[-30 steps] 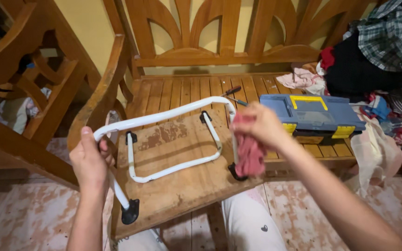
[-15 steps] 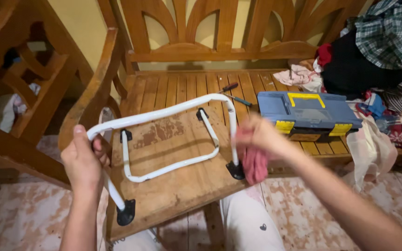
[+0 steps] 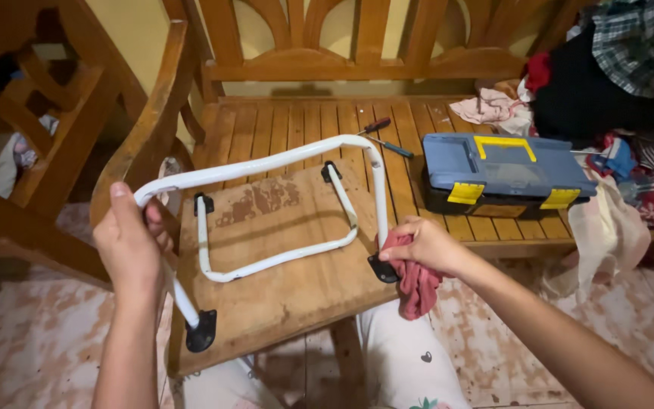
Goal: The person sits on the floor with a small wooden folding chair upside down on their lap. They wipe the metal frame and wooden seat with a pink cloth, then use a screwdriver to unscrew the black mounting brackets and remove the metal legs from the seat.
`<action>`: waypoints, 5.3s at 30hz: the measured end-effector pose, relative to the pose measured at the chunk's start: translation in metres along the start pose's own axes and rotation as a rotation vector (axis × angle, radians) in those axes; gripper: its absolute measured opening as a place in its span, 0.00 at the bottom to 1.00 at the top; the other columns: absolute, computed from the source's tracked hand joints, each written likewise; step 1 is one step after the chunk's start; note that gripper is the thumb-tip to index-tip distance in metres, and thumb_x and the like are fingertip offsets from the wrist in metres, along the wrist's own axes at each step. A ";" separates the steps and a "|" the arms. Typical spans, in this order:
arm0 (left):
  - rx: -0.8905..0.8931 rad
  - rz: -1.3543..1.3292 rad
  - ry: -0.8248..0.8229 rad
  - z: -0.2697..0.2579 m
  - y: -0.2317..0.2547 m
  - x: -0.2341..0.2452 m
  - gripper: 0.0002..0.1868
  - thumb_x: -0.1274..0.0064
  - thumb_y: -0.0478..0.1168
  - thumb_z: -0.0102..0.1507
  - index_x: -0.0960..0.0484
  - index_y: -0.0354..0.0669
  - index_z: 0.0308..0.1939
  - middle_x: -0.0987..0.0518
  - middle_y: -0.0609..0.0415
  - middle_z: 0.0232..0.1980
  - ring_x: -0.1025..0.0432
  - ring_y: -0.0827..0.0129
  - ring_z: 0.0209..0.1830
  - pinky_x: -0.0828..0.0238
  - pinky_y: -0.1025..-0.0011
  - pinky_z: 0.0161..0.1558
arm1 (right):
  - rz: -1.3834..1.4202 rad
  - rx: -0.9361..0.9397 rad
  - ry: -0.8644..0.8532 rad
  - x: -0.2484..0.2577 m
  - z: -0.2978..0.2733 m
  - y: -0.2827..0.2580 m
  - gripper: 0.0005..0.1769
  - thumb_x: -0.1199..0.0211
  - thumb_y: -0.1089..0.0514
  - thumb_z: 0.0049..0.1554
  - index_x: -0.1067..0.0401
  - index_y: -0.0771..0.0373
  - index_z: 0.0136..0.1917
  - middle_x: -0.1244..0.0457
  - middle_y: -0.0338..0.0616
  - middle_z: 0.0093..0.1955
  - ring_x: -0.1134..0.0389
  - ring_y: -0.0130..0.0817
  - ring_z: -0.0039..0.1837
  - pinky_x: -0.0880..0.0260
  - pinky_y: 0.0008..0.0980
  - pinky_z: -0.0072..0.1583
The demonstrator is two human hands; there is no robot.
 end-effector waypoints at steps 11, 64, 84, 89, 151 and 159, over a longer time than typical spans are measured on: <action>-0.738 0.667 0.101 -0.033 0.083 -0.007 0.10 0.52 0.38 0.78 0.22 0.34 0.57 0.26 0.44 0.54 0.28 0.58 0.57 0.32 0.64 0.60 | 0.083 0.001 0.013 -0.003 -0.002 0.005 0.17 0.22 0.55 0.45 0.18 0.67 0.46 0.34 0.43 0.45 0.29 0.33 0.47 0.29 0.32 0.51; 0.242 -0.527 -0.457 0.007 0.055 -0.021 0.39 0.62 0.64 0.65 0.33 0.41 0.72 0.26 0.45 0.68 0.29 0.53 0.63 0.34 0.54 0.63 | 1.043 -0.380 -0.136 0.051 -0.048 0.014 0.36 0.53 0.30 0.55 0.31 0.54 0.65 0.30 0.50 0.61 0.27 0.51 0.58 0.28 0.52 0.58; 0.316 -0.862 0.001 -0.072 -0.031 0.046 0.34 0.55 0.61 0.64 0.28 0.44 0.67 0.24 0.48 0.67 0.29 0.51 0.64 0.34 0.50 0.63 | 1.400 0.067 0.043 -0.029 -0.067 -0.057 0.29 0.42 0.40 0.61 0.33 0.53 0.71 0.30 0.45 0.54 0.36 0.30 0.38 0.28 0.39 0.45; 0.436 -0.794 -0.213 -0.022 -0.051 0.048 0.31 0.50 0.57 0.64 0.24 0.37 0.62 0.18 0.41 0.57 0.22 0.50 0.53 0.26 0.51 0.56 | 1.395 0.004 0.093 -0.040 -0.120 -0.060 0.24 0.43 0.48 0.60 0.35 0.58 0.67 0.34 0.37 0.54 0.30 0.28 0.47 0.31 0.33 0.48; -0.478 0.989 0.224 -0.081 0.009 0.073 0.26 0.29 0.51 0.52 0.17 0.39 0.46 0.19 0.47 0.50 0.36 0.49 0.58 0.50 0.52 0.62 | -0.786 0.193 0.206 -0.034 0.011 -0.103 0.20 0.40 0.39 0.56 0.25 0.57 0.49 0.30 0.45 0.46 0.28 0.53 0.46 0.27 0.50 0.49; -0.400 0.544 0.208 -0.099 -0.016 0.075 0.17 0.40 0.42 0.61 0.19 0.42 0.53 0.15 0.59 0.39 0.23 0.69 0.49 0.60 0.54 0.80 | -0.269 0.078 0.200 -0.008 0.015 -0.071 0.22 0.26 0.45 0.47 0.27 0.60 0.47 0.30 0.45 0.38 0.28 0.45 0.39 0.26 0.46 0.43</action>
Point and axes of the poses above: each hand's wrist, its own z-axis towards the middle knuckle, its own x-axis out of the back of the hand, y = z × x, the point moved 9 cm from there along z, towards the middle knuckle
